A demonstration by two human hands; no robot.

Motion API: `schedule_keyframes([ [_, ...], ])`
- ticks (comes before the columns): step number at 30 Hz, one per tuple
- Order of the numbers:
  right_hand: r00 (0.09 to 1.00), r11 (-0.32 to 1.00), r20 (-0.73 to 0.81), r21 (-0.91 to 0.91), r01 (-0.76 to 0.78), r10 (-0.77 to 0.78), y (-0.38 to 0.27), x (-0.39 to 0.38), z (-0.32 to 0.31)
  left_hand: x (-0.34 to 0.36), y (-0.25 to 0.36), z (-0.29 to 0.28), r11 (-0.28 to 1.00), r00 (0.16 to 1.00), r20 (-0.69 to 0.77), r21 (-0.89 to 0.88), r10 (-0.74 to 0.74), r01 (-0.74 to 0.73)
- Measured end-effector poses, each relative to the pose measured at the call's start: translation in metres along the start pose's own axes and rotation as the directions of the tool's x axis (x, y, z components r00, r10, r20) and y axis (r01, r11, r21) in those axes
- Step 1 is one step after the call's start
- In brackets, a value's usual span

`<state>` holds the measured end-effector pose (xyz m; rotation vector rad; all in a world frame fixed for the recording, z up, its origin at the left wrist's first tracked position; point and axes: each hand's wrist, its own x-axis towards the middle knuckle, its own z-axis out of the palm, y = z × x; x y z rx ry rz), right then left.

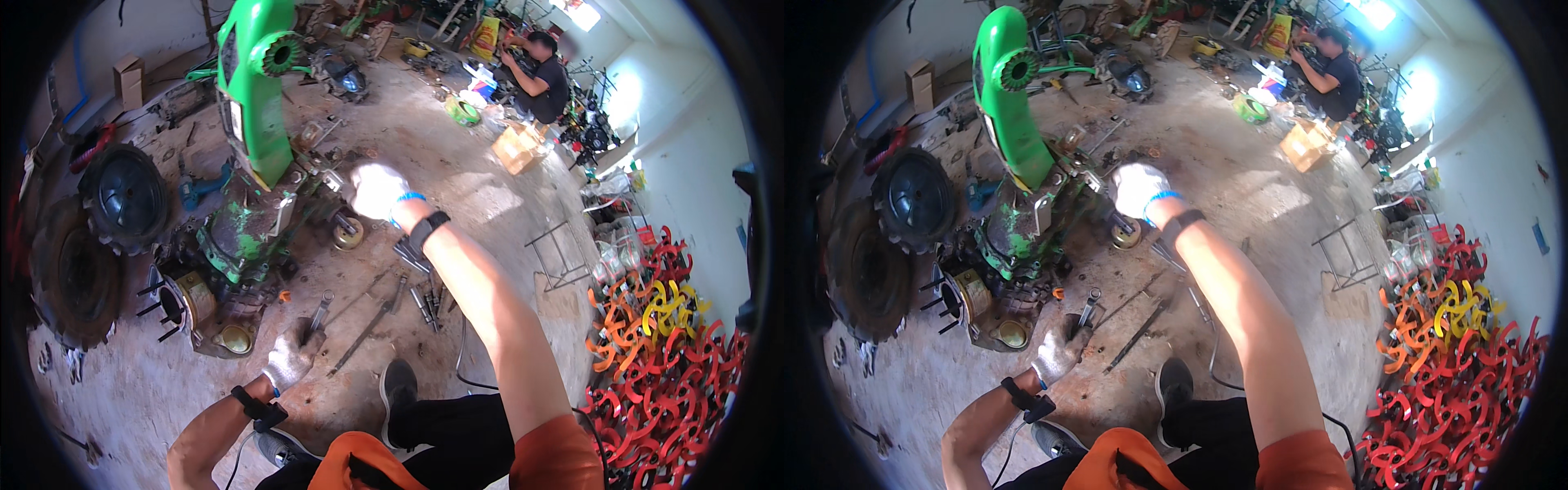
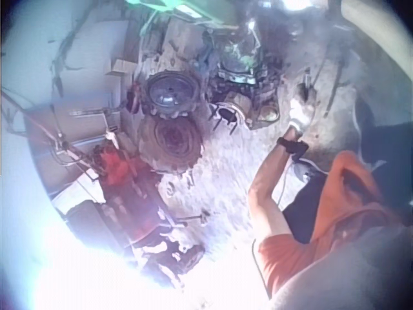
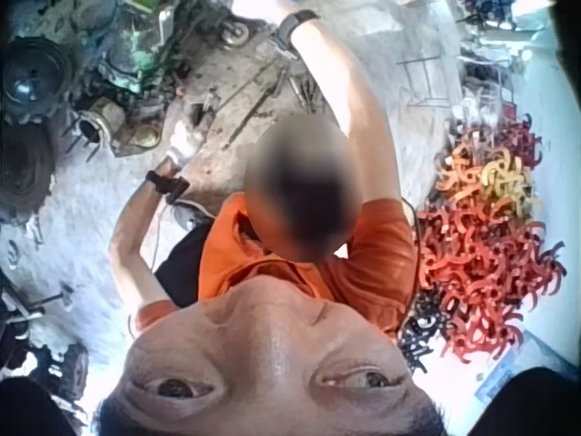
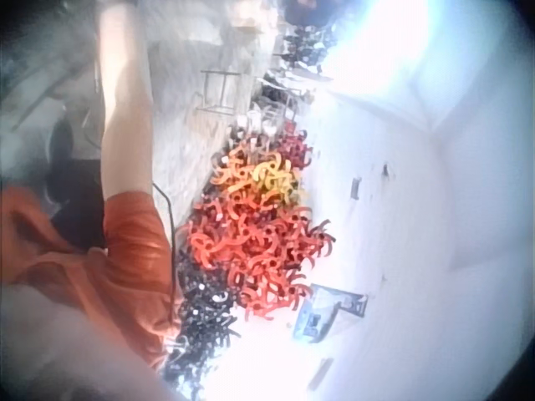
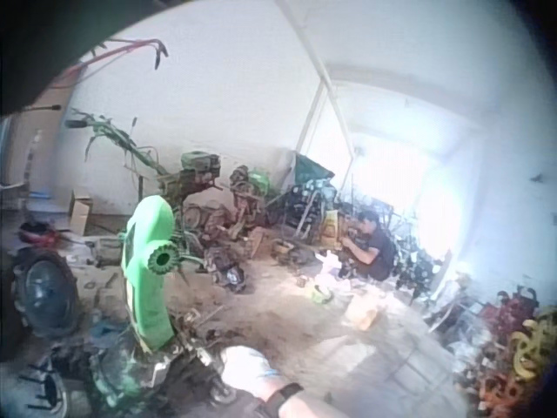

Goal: The person uses a wrench to loosen and remove bolts from a green lawnmower engine, then wipes the engine surface with a cloth. The person handles bolts and a wrench throughout the clip.

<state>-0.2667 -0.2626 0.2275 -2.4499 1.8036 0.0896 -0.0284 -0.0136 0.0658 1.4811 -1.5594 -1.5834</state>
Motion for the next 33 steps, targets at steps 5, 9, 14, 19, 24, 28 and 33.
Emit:
schedule_keyframes([
  [5,0.977,0.919,-0.017,0.342,-0.194,0.213,0.01,0.01,-0.054,0.0,0.014,0.011,0.948,0.996,0.081,-0.316,-0.022,0.047],
  [9,0.973,0.712,-0.043,0.689,-0.135,0.226,0.008,0.003,-0.066,-0.006,0.026,0.009,0.918,0.997,0.069,-0.397,0.019,0.01],
  [14,0.92,0.46,-0.128,0.886,-0.061,0.369,-0.021,-0.017,-0.007,-0.016,0.045,-0.007,0.895,0.999,-0.032,-0.444,0.022,-0.034],
  [19,0.899,0.496,-0.286,0.863,0.093,0.33,-0.035,-0.006,0.015,-0.04,0.061,-0.032,0.914,0.989,-0.139,-0.391,0.058,-0.108],
  [24,0.97,0.51,-0.198,0.854,0.101,0.139,-0.025,-0.007,0.001,-0.051,0.102,-0.044,0.939,0.98,-0.196,-0.33,0.037,-0.101],
  [28,0.984,0.489,-0.032,0.87,-0.058,0.174,-0.01,0.004,-0.01,-0.035,0.145,-0.038,0.917,0.961,-0.276,-0.38,0.011,-0.12],
  [33,0.995,0.491,-0.097,0.866,0.091,-0.014,0.001,0.011,-0.015,-0.026,0.166,-0.029,0.841,0.957,-0.283,-0.53,-0.055,-0.109],
])
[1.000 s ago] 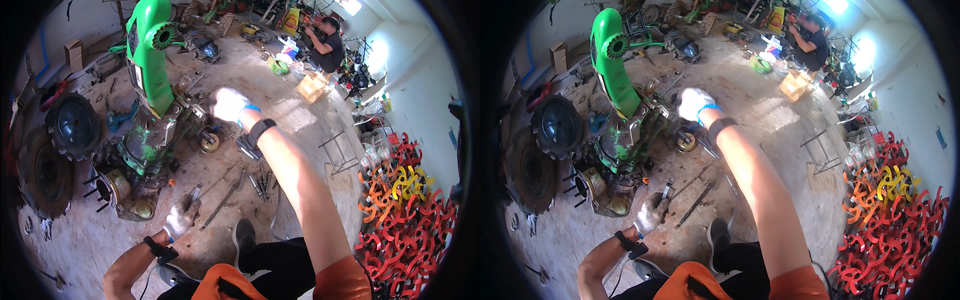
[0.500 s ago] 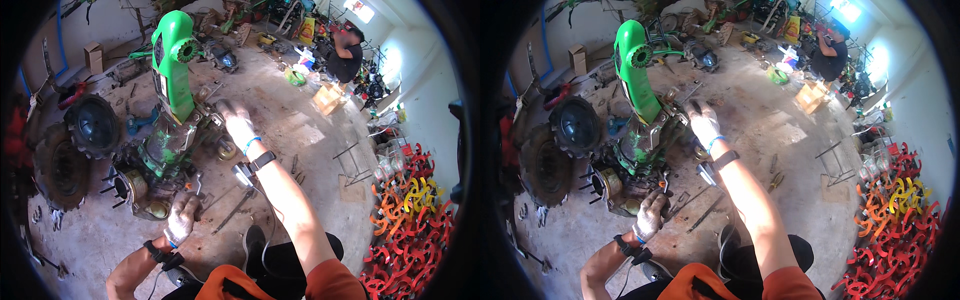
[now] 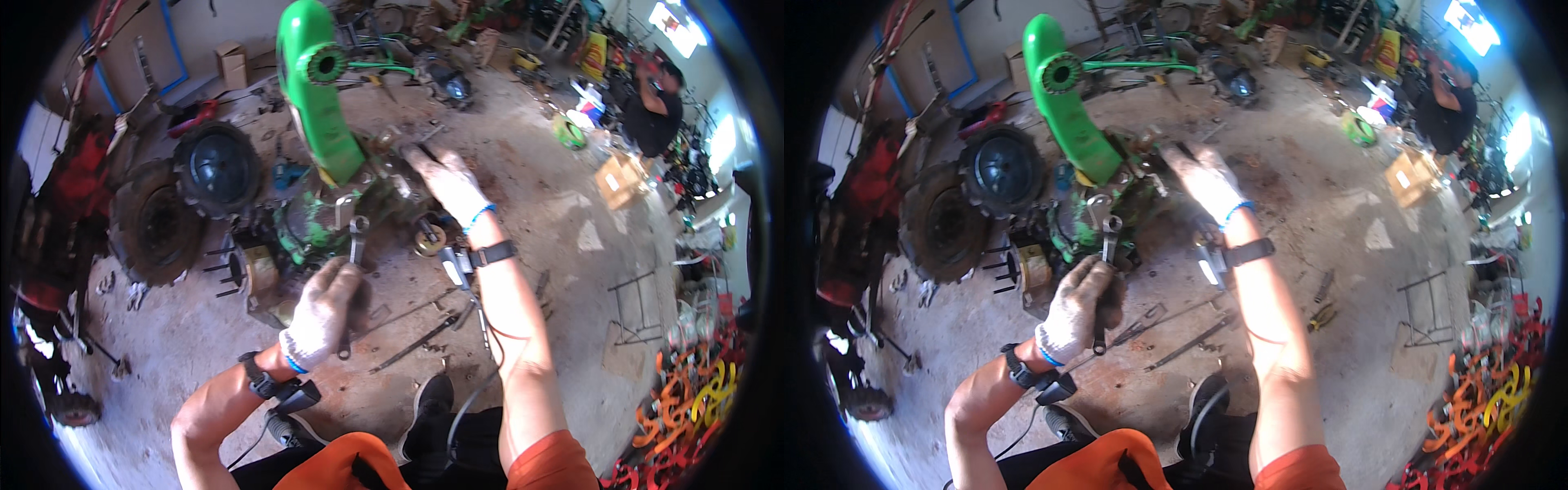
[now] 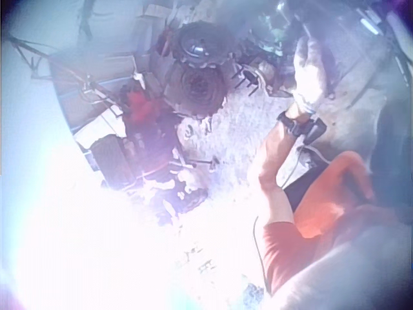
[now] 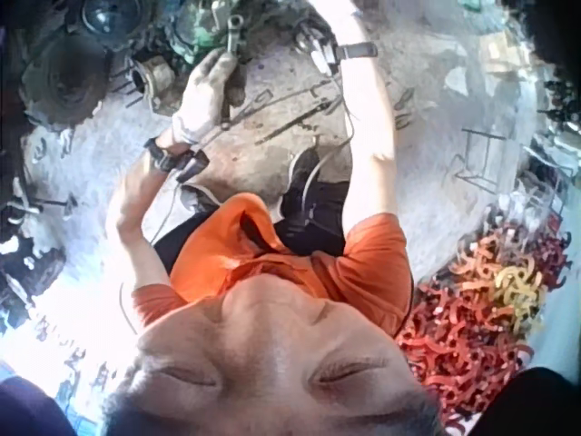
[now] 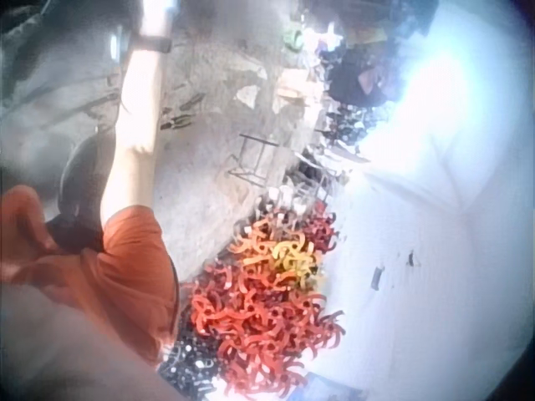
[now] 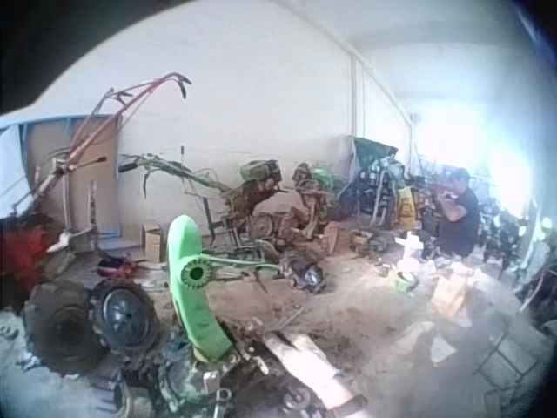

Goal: The person uses a wrench to loosen and remove bolts from a green lawnmower engine, then wipes the engine surface with a cloth. The person handles bolts and a wrench throughout the clip.

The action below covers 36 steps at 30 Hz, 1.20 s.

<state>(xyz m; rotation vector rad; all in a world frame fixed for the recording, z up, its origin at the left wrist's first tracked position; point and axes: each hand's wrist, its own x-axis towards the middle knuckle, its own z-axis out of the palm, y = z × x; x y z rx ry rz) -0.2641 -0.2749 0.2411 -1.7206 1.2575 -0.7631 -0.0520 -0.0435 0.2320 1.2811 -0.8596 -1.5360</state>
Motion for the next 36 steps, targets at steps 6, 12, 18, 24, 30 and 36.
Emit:
schedule_keyframes([
  [6,0.968,0.921,0.098,-0.3,0.25,-0.231,-0.006,-0.006,-0.012,0.009,-0.005,0.004,0.992,0.996,0.047,-0.103,-0.072,0.076],
  [12,0.942,0.895,0.127,-0.295,0.335,-0.311,-0.024,-0.012,-0.019,0.023,-0.015,-0.009,0.992,0.984,0.169,0.092,0.064,-0.08],
  [18,0.963,0.862,0.106,-0.429,0.269,-0.248,-0.047,-0.018,0.002,0.017,-0.026,-0.045,0.997,0.987,0.148,0.038,-0.065,0.06],
  [24,0.971,0.869,0.129,-0.434,0.236,-0.199,-0.057,-0.012,0.007,-0.002,-0.058,-0.076,0.985,0.985,-0.002,-0.005,-0.172,0.172],
  [30,0.959,0.841,0.102,-0.462,0.282,-0.265,-0.045,0.002,0.005,-0.007,-0.067,-0.087,0.998,0.996,0.081,0.051,0.024,-0.028],
  [36,0.972,0.907,0.063,-0.348,0.236,-0.228,-0.043,0.003,-0.008,-0.02,0.004,-0.069,0.701,0.934,0.3,0.623,0.194,-0.346],
])
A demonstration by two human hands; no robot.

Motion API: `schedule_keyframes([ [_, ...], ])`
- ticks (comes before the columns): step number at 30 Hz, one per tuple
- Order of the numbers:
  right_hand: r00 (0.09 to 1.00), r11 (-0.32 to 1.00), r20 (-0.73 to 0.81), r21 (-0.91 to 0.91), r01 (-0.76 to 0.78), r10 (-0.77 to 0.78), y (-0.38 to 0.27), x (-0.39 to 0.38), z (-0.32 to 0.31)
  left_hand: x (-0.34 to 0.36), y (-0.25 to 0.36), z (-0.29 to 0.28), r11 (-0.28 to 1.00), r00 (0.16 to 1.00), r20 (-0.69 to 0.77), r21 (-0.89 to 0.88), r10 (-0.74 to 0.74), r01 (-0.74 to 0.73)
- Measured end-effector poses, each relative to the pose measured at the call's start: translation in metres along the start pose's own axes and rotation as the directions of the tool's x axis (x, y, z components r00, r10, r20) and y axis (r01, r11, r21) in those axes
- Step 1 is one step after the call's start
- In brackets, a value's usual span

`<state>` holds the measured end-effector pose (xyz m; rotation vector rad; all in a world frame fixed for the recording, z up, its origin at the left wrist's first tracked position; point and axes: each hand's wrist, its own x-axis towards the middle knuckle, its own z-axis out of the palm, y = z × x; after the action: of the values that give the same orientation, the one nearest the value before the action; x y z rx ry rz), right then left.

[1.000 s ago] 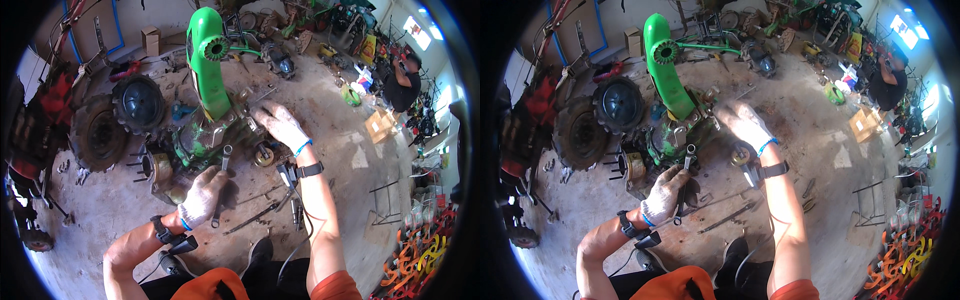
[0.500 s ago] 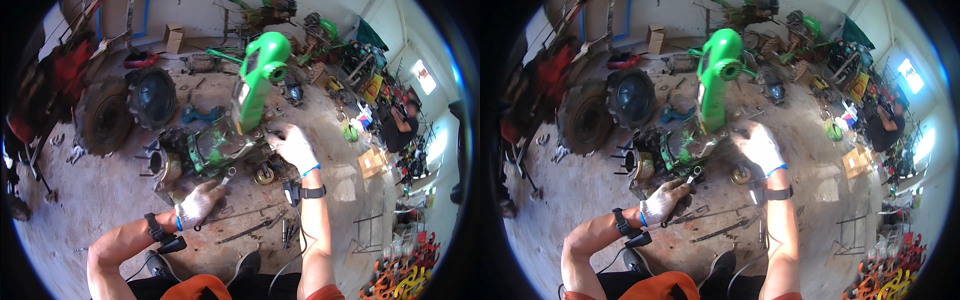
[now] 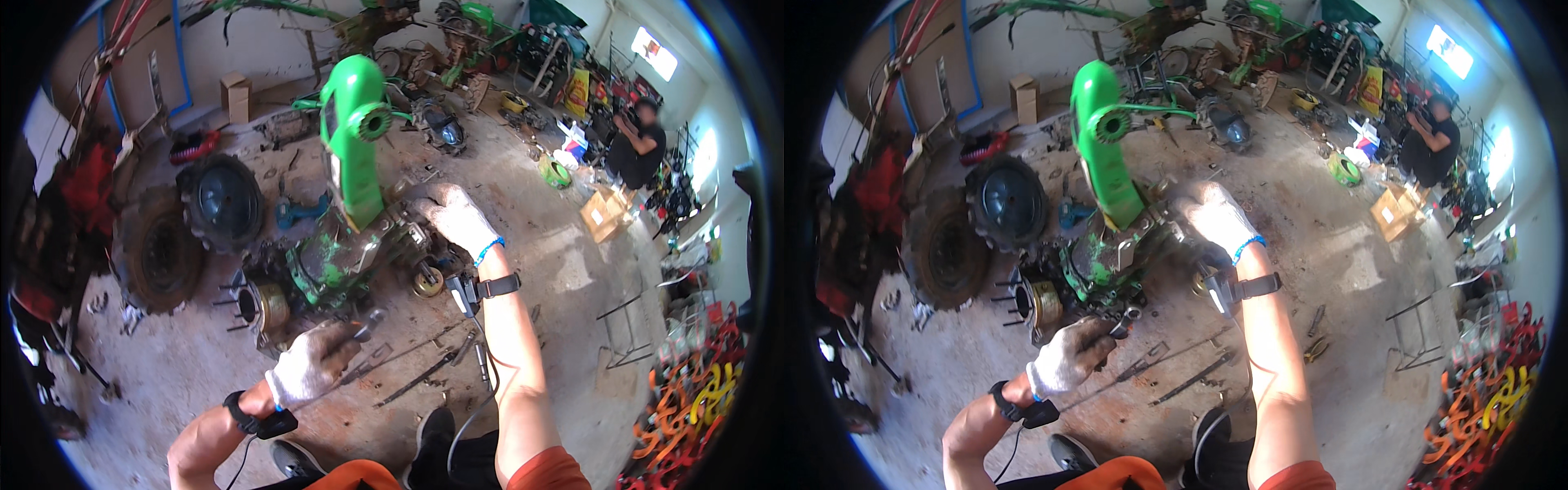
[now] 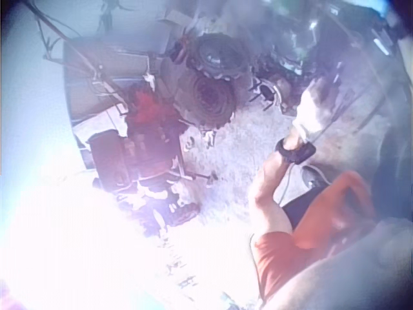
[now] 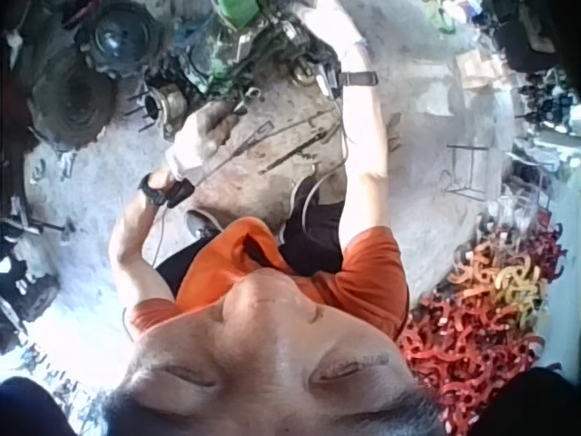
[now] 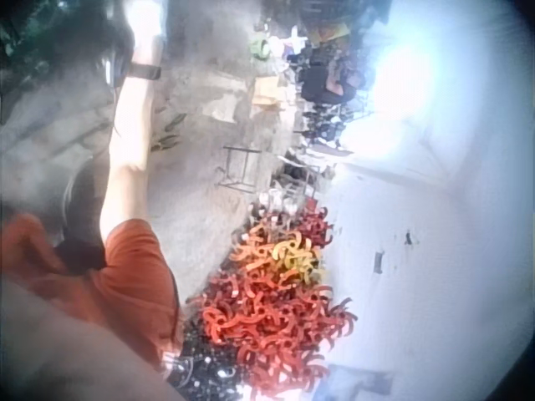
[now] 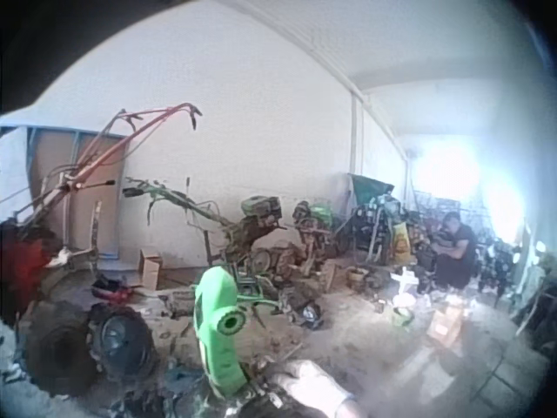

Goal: The person uses a wrench to loosen and remove bolts from a green lawnmower engine, then wipes the engine surface with a cloth. The person handles bolts and a wrench throughout the clip.

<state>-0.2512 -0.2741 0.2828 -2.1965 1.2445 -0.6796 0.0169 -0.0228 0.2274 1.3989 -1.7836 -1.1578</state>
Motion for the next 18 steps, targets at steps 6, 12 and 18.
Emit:
schedule_keyframes([
  [6,0.997,0.974,-0.053,0.222,-0.046,0.059,0.028,0.005,-0.004,0.025,0.098,-0.048,0.894,0.95,-0.184,0.419,0.254,-0.158],
  [12,0.985,0.921,-0.049,0.352,0.17,-0.163,0.053,0.03,0.009,0.092,0.17,-0.06,0.544,0.966,0.086,0.812,0.244,-0.21],
  [18,0.998,0.801,-0.019,0.595,0.065,-0.068,0.06,0.024,-0.005,0.124,0.23,-0.038,0.754,0.909,-0.212,0.639,0.359,-0.149],
])
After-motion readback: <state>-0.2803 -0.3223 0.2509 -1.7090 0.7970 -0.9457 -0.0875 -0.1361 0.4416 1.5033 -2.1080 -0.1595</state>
